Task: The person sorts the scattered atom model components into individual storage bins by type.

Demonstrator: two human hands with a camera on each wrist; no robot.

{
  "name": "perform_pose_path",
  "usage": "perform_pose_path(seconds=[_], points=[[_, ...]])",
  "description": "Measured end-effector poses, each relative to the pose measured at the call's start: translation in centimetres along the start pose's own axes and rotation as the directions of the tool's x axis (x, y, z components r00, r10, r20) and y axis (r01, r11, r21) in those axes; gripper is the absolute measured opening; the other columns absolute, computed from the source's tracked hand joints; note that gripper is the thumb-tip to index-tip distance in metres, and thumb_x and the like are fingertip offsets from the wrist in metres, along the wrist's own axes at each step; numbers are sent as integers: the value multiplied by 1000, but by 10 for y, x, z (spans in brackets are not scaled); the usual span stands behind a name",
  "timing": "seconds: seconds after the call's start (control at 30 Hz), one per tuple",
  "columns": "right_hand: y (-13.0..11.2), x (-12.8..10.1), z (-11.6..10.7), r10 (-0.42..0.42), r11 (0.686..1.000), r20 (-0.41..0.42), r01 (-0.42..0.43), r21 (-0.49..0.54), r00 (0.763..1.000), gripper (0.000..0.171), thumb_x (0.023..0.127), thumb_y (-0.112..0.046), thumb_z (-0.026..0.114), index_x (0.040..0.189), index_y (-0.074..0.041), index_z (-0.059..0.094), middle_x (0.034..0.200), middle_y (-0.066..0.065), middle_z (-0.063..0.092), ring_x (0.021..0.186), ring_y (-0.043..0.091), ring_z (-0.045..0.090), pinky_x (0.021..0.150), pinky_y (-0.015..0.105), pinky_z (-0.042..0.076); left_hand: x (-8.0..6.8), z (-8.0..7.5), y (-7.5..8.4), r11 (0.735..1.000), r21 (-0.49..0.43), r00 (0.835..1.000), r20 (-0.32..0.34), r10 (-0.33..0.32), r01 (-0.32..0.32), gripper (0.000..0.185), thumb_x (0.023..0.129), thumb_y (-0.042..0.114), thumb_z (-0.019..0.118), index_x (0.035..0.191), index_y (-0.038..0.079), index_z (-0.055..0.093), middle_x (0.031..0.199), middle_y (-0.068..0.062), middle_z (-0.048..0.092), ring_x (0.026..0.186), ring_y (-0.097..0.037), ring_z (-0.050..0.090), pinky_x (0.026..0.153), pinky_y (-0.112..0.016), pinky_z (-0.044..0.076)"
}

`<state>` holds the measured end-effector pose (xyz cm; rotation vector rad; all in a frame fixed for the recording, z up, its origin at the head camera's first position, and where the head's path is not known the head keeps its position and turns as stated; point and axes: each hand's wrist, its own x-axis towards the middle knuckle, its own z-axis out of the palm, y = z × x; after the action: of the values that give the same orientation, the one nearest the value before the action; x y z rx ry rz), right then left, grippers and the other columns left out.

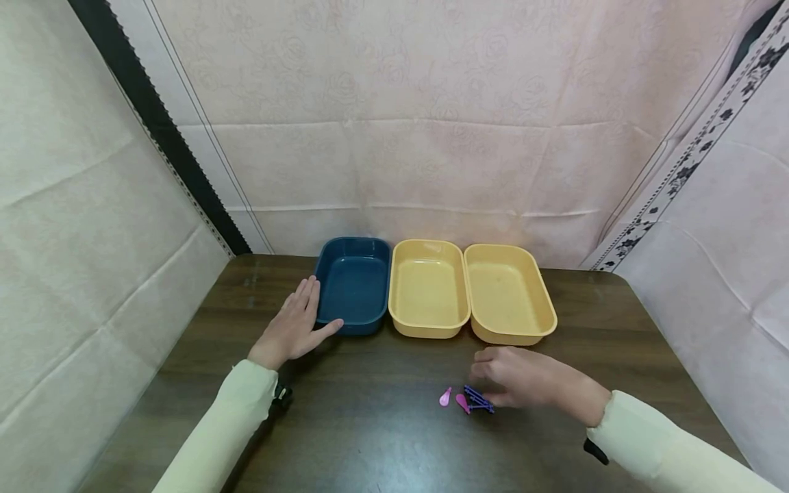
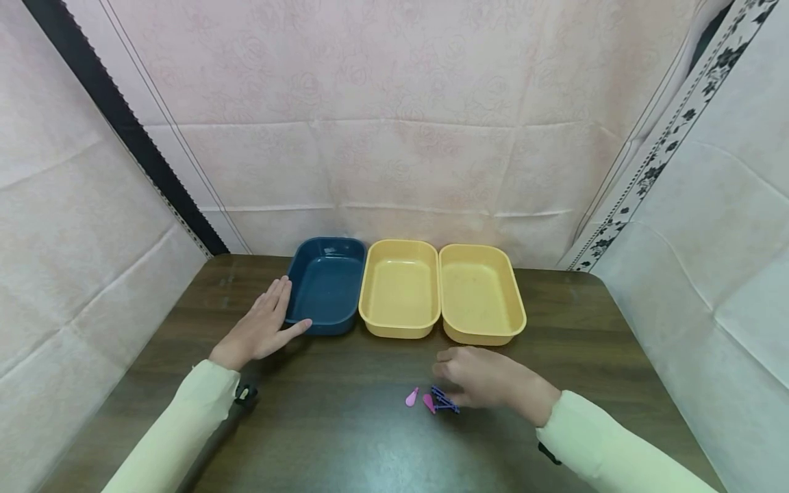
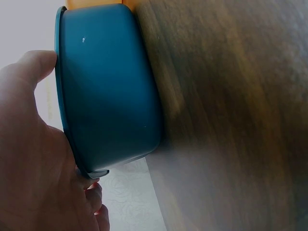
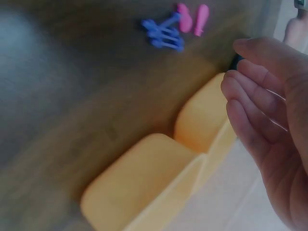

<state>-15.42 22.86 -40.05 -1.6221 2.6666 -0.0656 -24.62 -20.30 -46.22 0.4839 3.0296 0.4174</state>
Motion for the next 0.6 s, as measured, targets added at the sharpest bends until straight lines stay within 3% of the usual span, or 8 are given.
perform_pose_path(seconds=[0.2,0.4,0.6], points=[[1,-14,21,23,992,-3,-23,124,1000,16,86,-13,84,93,-15,71,88,-6,62,77,-4,50,66,14,49,0,1,-1,1000,10,1000,0,-2,2,110,101,75,42,167,-6,7,177,-25,4,165,-45,6,133,-63,13],[1,-22,41,31,991,-56,-23,134,998,19,83,-11,84,86,-18,67,83,-9,57,74,-7,44,63,10,42,1,1,-1,1000,14,1000,1,-2,2,110,101,76,41,167,-5,7,177,-25,4,165,-45,6,133,-62,13],[1,-25,51,75,984,-33,-69,166,997,19,85,-10,83,84,-17,66,82,-8,56,72,-7,42,62,10,41,1,1,-1,1000,15,1000,2,-5,5,110,101,75,42,167,-5,7,178,-24,3,165,-45,6,133,-62,13]])
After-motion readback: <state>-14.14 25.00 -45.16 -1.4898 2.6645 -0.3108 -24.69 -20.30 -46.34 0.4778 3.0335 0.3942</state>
